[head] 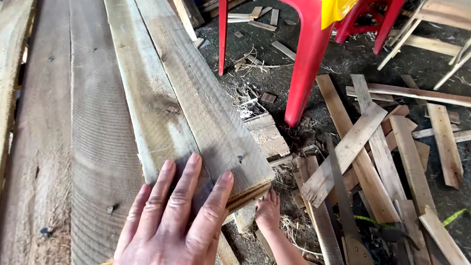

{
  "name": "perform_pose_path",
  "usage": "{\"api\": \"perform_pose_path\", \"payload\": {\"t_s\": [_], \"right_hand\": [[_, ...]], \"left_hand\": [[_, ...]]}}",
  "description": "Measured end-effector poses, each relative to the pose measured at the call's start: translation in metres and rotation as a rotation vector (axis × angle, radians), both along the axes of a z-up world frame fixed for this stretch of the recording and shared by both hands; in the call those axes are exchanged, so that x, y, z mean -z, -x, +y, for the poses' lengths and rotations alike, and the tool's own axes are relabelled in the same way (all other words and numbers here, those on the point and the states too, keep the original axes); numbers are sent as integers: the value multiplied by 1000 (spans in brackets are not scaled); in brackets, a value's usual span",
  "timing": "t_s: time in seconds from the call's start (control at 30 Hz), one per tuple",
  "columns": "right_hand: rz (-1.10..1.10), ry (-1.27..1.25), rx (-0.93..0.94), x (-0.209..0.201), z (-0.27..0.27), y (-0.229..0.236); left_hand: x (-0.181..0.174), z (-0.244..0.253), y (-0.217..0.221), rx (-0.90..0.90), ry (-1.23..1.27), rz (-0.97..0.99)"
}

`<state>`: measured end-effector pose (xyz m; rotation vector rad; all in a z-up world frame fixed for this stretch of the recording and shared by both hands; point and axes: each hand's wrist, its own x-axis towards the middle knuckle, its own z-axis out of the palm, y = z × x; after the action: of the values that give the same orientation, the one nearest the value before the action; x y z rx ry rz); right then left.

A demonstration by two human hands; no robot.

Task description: The person hammers nails into a wooden pallet-style plank top resting on a frame, pressing planks down with one hand while driving nails with a hammer. They reposition and flip the assembly to work on other edges and continue hammering nails along the plank surface.

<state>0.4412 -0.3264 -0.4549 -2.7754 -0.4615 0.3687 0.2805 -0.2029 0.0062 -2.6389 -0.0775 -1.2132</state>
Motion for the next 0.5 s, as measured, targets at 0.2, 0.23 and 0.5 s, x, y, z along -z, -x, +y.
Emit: {"api": "perform_pose_path", "payload": {"t_s": [0.2, 0.23, 0.5], "right_hand": [[576, -355, 354, -17, 12, -4], [645, -751, 413, -4, 12, -6], [541, -998, 514, -62, 23, 11]], "left_hand": [[3, -1, -1, 1, -1, -23], [2, -1, -1, 4, 1, -31], [-2, -3, 1, 2, 37, -30]]}}
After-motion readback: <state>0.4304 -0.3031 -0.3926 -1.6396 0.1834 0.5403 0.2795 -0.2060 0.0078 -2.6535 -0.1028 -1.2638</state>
